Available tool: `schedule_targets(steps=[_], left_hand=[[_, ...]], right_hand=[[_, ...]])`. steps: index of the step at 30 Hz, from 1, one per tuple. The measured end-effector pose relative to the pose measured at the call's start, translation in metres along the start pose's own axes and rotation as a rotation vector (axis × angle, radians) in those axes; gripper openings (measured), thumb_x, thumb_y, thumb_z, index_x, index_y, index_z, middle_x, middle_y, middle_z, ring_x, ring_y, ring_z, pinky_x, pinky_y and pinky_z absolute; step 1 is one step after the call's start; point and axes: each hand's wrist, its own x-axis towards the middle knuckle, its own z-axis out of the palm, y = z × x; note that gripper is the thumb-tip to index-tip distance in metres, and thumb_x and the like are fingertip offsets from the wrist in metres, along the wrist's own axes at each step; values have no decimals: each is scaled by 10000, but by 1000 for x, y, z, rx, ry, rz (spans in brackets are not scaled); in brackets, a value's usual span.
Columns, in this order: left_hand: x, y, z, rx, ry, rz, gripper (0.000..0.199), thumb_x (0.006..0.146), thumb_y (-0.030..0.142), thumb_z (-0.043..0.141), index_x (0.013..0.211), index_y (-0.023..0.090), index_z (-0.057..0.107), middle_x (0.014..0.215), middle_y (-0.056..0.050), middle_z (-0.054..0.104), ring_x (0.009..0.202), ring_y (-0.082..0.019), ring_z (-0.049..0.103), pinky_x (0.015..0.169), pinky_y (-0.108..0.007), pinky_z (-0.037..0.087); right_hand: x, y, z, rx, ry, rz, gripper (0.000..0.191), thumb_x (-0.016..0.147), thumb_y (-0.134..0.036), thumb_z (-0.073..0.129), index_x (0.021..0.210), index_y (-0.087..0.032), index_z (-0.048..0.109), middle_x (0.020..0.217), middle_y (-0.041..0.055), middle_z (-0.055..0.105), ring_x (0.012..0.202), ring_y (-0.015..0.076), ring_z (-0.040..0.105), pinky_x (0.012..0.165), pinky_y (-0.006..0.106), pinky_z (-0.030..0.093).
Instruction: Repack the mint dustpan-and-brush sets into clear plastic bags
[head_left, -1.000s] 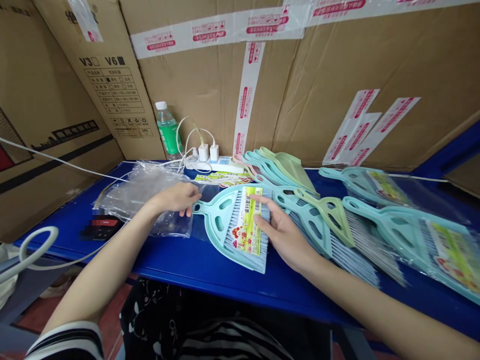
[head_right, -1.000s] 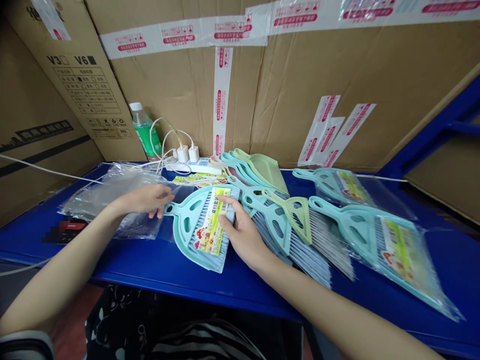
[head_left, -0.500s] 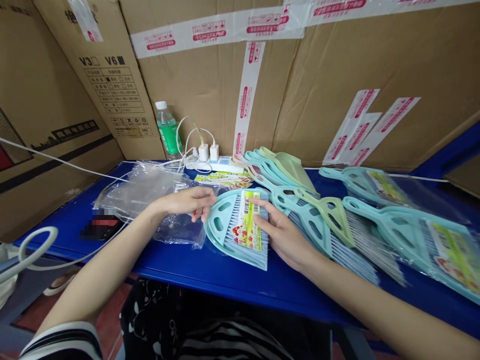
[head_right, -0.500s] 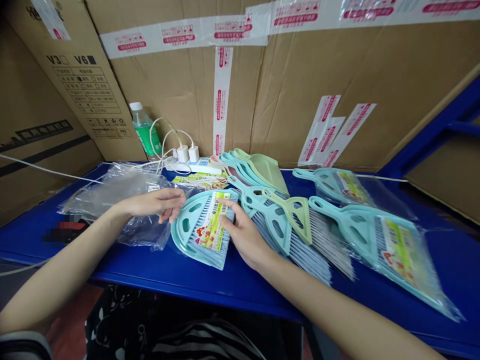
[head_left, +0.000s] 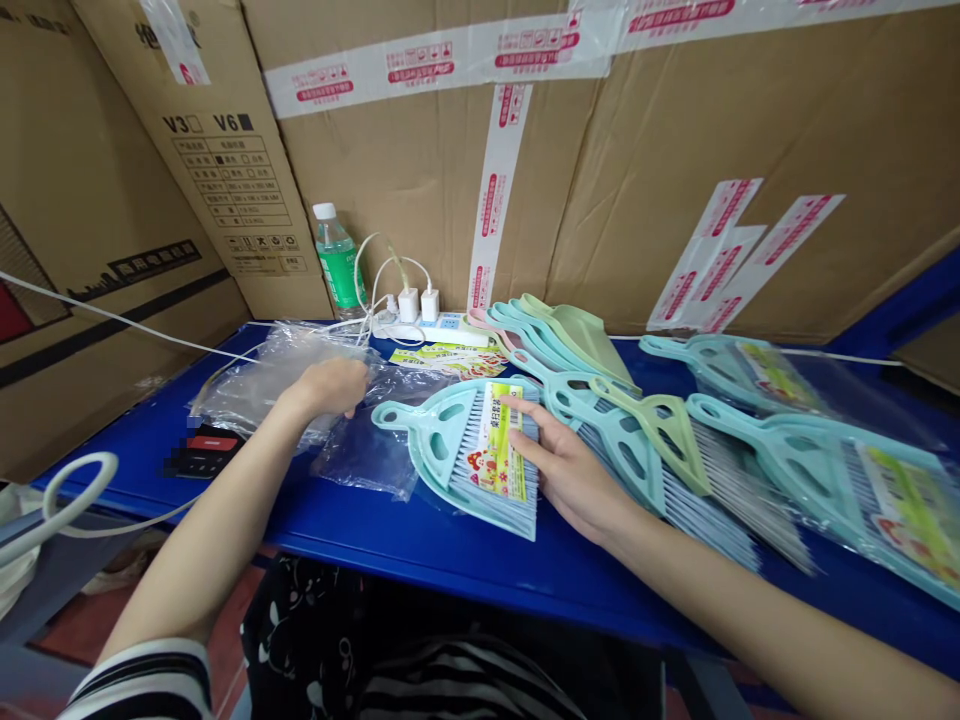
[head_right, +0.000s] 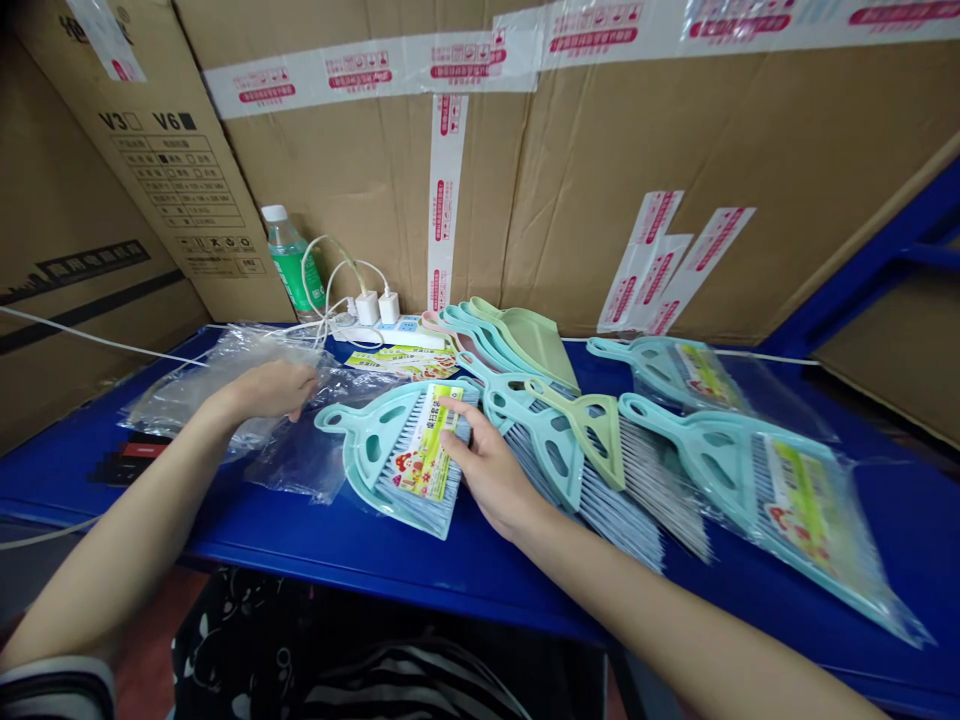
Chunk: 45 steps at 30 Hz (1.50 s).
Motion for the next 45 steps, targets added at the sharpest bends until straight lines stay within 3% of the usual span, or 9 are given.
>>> schedule_targets(steps=[3, 8, 15, 23, 27, 31, 40, 45], left_hand=[[-5, 15, -1, 1, -49, -69, 191, 790, 142, 420, 615, 204, 467, 495, -32, 622, 402, -169, 511, 508, -282, 396], [-12, 29, -3, -70, -128, -105, 134, 803, 130, 385, 710, 208, 442, 489, 29, 620, 368, -113, 475, 478, -222, 372], [-13, 23, -6, -99, -195, -43, 75, 737, 190, 446, 674, 204, 485, 519, 29, 633, 380, -110, 502, 473, -228, 370], [-17, 18, -11, -74, -239, 34, 94, 678, 262, 515, 651, 187, 567, 642, -9, 693, 503, -123, 562, 493, -220, 384], [-13, 15, -9, -9, -205, 69, 126, 668, 274, 525, 596, 181, 570, 567, 3, 641, 529, -119, 545, 507, -212, 355], [-10, 7, -8, 52, -85, 133, 99, 631, 245, 521, 561, 189, 565, 487, 37, 533, 489, -101, 447, 499, -220, 306], [-15, 9, -15, 114, -9, 72, 59, 592, 201, 493, 534, 192, 499, 518, 28, 493, 533, -115, 425, 544, -253, 295], [-18, 6, -19, 114, 8, 30, 90, 616, 227, 510, 539, 194, 477, 516, 29, 485, 531, -116, 421, 545, -257, 287]], right_hand=[[-1, -1, 1, -13, 26, -1, 544, 687, -372, 764, 1199, -282, 601, 1202, 39, 676, 1144, 261, 608, 1003, 449, 488], [-1, 1, 1, -21, 40, -10, 546, 686, -349, 762, 1203, -267, 606, 1210, 43, 670, 1160, 254, 596, 1014, 433, 480], [-1, -2, -1, 6, -21, 42, 504, 736, -385, 742, 1211, -290, 602, 1172, 31, 691, 1132, 242, 617, 1023, 445, 464], [-3, -3, -1, -15, -71, 29, 518, 767, -405, 718, 1258, -325, 576, 1287, 22, 635, 1216, 239, 564, 1074, 450, 405], [-4, -4, -1, -53, -78, 26, 522, 747, -402, 742, 1237, -315, 586, 1348, 18, 592, 1289, 229, 497, 1112, 422, 358], [-4, -4, -2, -96, -85, 0, 506, 758, -420, 730, 1232, -311, 592, 1355, 25, 582, 1337, 231, 442, 1128, 418, 331], [-4, -2, -4, -136, -107, 23, 594, 749, -450, 726, 1301, -310, 556, 1273, 48, 629, 1301, 237, 485, 1137, 436, 310], [-5, -3, -2, -123, -76, 31, 602, 701, -414, 765, 1266, -326, 577, 1280, 48, 625, 1359, 258, 415, 1129, 464, 317]])
